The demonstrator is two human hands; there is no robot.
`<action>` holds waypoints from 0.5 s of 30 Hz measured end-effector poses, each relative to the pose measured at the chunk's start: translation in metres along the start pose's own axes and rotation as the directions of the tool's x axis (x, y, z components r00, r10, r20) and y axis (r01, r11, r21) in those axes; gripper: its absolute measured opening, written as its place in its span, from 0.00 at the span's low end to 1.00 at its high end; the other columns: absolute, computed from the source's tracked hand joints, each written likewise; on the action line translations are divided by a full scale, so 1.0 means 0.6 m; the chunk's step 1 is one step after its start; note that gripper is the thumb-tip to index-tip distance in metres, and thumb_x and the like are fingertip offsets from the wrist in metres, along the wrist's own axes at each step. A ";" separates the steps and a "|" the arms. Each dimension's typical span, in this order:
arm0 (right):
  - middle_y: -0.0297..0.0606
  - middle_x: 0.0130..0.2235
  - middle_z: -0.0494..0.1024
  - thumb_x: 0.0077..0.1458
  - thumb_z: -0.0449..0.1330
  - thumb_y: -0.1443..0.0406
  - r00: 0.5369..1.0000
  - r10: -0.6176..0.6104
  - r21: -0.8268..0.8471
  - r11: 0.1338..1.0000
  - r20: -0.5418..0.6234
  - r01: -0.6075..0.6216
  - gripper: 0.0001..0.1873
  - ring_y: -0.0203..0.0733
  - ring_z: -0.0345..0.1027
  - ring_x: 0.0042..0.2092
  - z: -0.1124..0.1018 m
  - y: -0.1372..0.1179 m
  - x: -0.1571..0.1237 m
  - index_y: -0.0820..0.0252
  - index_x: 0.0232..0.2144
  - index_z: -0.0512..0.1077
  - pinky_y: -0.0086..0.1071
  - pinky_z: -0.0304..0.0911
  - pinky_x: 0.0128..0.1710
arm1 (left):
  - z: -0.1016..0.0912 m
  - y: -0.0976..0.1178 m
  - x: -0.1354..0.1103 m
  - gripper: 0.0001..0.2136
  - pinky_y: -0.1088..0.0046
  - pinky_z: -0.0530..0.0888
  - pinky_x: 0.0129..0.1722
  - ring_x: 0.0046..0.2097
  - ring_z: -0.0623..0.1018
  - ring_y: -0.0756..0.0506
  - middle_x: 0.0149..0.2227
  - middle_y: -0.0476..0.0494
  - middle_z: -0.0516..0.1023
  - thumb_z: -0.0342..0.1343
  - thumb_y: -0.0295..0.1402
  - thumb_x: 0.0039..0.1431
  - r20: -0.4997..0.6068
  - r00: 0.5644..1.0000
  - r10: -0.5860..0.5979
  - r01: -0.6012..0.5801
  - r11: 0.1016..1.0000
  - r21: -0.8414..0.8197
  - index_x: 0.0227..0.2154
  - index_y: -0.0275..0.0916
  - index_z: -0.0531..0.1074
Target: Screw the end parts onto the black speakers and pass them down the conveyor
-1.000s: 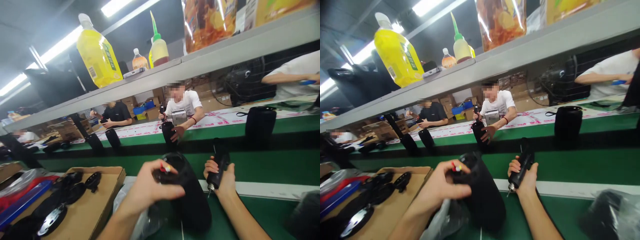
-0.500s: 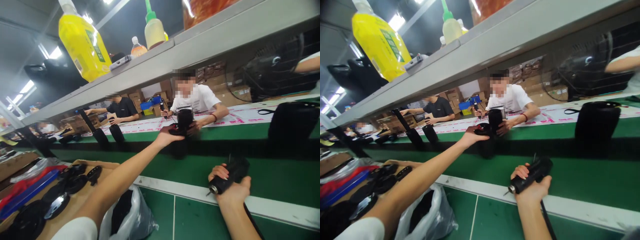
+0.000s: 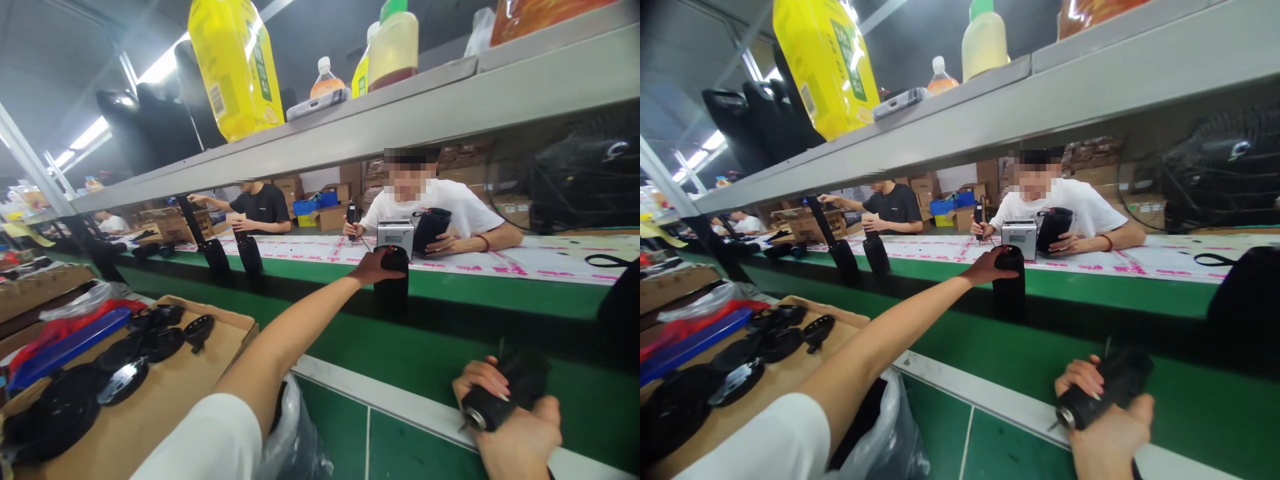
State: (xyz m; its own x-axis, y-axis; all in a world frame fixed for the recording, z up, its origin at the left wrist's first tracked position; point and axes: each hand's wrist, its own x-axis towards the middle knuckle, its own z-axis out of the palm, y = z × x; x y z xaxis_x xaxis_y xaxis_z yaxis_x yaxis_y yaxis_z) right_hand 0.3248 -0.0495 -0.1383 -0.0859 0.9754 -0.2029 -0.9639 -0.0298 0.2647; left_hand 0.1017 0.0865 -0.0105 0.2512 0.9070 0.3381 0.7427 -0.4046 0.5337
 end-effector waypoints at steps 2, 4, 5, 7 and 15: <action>0.34 0.27 0.55 0.70 0.35 0.46 1.000 0.019 -0.010 1.000 0.001 -0.019 0.30 0.30 0.53 0.25 -0.001 -0.001 0.001 0.69 0.39 0.59 0.21 0.53 0.23 | -0.032 -0.015 -0.031 0.19 0.54 0.74 0.52 0.54 0.74 0.39 0.57 0.38 0.69 0.57 0.38 0.65 0.069 0.996 0.064 -0.066 0.997 0.039 0.56 0.38 0.66; 0.34 0.28 0.56 0.69 0.36 0.47 0.999 0.032 -0.030 0.999 0.009 -0.032 0.29 0.30 0.53 0.25 0.000 -0.002 0.001 0.69 0.38 0.58 0.21 0.53 0.22 | -0.074 -0.035 -0.078 0.18 0.53 0.74 0.53 0.54 0.73 0.39 0.57 0.38 0.69 0.57 0.38 0.65 0.130 0.988 0.087 -0.101 0.990 0.098 0.56 0.38 0.67; 0.34 0.28 0.56 0.69 0.35 0.47 0.999 0.034 -0.041 0.999 0.013 -0.034 0.29 0.30 0.54 0.25 0.001 -0.001 0.001 0.69 0.38 0.58 0.22 0.54 0.22 | -0.100 -0.048 -0.109 0.17 0.54 0.74 0.53 0.54 0.73 0.40 0.57 0.38 0.70 0.56 0.37 0.66 0.157 0.985 0.076 -0.098 0.985 0.138 0.54 0.38 0.68; 0.34 0.28 0.56 0.68 0.33 0.48 0.999 0.032 -0.066 0.997 0.008 -0.032 0.28 0.31 0.54 0.25 0.002 -0.001 0.002 0.68 0.38 0.57 0.23 0.54 0.22 | -0.156 -0.077 -0.182 0.15 0.55 0.74 0.51 0.52 0.75 0.41 0.53 0.39 0.73 0.57 0.37 0.65 0.173 0.985 0.010 -0.052 0.970 0.237 0.51 0.36 0.70; 0.35 0.28 0.56 0.69 0.33 0.45 0.999 0.042 -0.110 0.993 -0.033 -0.045 0.31 0.31 0.54 0.26 0.001 -0.004 0.004 0.68 0.38 0.58 0.23 0.53 0.25 | -0.351 -0.162 -0.512 0.13 0.59 0.76 0.47 0.47 0.77 0.43 0.49 0.40 0.74 0.56 0.37 0.66 -0.242 0.894 -0.377 0.448 0.728 0.519 0.49 0.36 0.71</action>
State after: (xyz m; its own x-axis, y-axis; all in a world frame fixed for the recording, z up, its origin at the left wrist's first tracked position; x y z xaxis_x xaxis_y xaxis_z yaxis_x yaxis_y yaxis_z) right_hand 0.3273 -0.0467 -0.1391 -0.1346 0.9656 -0.2225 -0.9809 -0.0980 0.1683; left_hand -0.1785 -0.1774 -0.0028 -0.2063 0.9350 0.2886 0.9753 0.1726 0.1378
